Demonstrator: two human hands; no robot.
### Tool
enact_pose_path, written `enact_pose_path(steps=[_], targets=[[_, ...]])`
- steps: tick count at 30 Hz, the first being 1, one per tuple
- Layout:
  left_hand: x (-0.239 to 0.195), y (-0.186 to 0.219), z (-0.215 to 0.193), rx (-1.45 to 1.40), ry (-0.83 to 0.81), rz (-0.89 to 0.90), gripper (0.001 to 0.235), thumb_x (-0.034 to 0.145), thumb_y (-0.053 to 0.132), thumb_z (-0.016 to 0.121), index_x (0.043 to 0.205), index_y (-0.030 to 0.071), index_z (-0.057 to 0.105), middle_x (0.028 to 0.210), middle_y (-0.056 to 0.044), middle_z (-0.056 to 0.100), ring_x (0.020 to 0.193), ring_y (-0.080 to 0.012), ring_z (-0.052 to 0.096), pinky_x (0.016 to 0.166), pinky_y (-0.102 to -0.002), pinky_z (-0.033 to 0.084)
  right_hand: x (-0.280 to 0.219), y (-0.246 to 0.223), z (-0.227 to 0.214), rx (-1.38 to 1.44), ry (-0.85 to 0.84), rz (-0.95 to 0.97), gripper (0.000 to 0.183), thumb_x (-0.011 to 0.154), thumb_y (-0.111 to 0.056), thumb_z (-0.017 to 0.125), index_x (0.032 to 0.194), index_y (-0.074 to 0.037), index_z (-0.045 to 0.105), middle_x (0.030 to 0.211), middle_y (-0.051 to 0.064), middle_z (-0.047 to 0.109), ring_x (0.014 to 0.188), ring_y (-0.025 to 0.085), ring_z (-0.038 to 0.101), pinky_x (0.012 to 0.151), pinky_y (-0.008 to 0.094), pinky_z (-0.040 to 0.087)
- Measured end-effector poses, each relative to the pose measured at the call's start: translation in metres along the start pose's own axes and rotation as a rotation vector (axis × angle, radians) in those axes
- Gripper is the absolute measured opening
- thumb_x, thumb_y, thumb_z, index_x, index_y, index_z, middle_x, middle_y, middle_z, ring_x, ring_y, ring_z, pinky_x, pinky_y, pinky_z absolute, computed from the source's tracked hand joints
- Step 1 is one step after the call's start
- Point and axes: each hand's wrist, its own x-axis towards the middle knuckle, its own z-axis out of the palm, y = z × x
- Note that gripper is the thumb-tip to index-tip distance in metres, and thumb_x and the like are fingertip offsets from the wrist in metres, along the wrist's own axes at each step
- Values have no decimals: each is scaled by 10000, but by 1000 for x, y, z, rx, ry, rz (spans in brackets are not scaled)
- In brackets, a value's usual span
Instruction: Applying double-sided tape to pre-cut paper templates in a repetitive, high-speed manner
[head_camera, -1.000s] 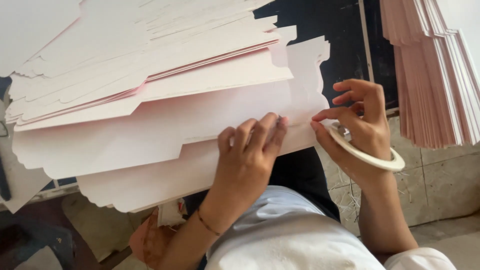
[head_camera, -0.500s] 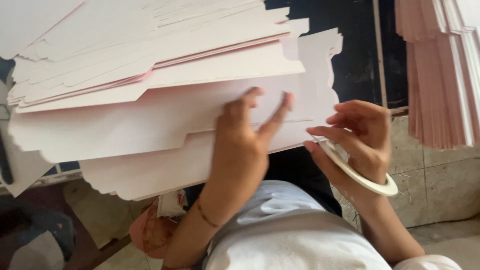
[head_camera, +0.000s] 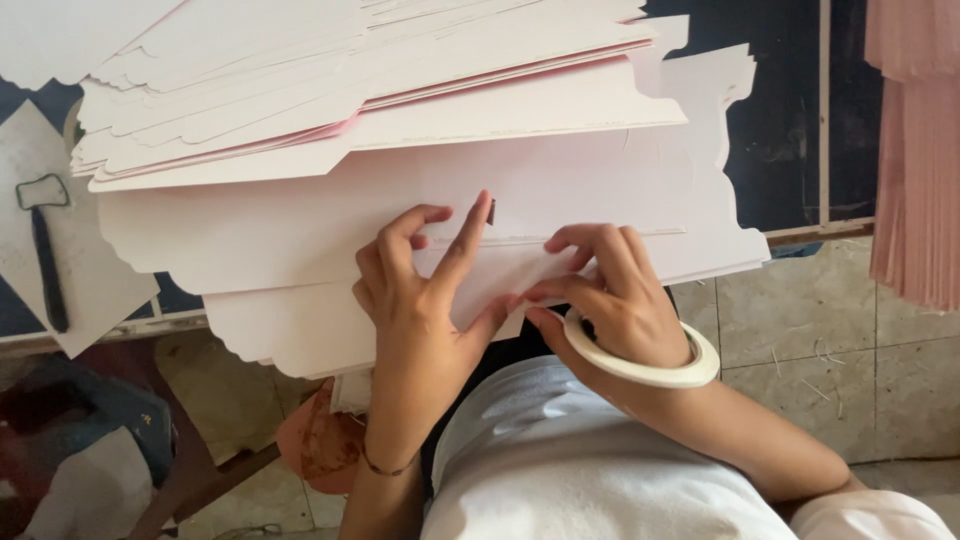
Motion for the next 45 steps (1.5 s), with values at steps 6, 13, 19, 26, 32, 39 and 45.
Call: enact_pose_path(steps=[6,13,19,26,32,39,45], targets=[[5,2,-5,40,-52,-15,924,842,411,958,1650,366,512,1427,-72,447,1162,-309,457,964,-554,431,-18,12,-18,43,133,45,194,930,-137,892,1013,8,794,1301,213,552,975,246,689,903,339,645],[4,5,-1,55,-47,-10,854,832,352,915,1613,373,569,1475,-67,432,1176,-334,465,977,-618,443,-69,65,-113,-222,227,326,264,976,-136,899,1007,87,762,1336,255,566,1101,278,641,1016,382,609],[18,24,10,98,-12,24,919,751,346,991,1587,362,611,1476,-103,428,1163,-360,450,1034,-635,412,-69,76,-116,-293,251,387,221,959,-116,980,986,29,816,1341,205,575,1082,263,658,988,394,600],[50,75,58,124,-1,163,1062,706,515,1068,1616,394,534,1452,-114,464,1284,-346,497,936,-555,460,-66,83,-111,-253,220,440,227,934,-164,976,937,-27,796,1350,154,552,1089,231,637,1016,388,571],[26,76,40,153,50,347,828,989,344,871,1682,347,418,1553,-154,421,1352,-330,539,1167,-498,520,-54,63,-116,7,391,190,218,998,-8,866,972,12,651,1296,208,518,1084,252,628,1023,360,600],[36,10,7,403,258,301,840,956,-316,592,1611,208,636,1239,-91,623,997,-256,594,873,-416,562,-33,64,-103,17,391,118,255,951,-54,913,972,51,681,1333,237,490,1063,290,660,1007,382,613],[45,-2,23,352,238,433,648,1070,-69,707,1616,252,572,1429,-93,630,1213,-293,580,968,-417,485,-32,70,-93,-78,254,202,98,1036,-8,824,1003,25,738,1413,221,480,1131,308,693,1054,420,607]])
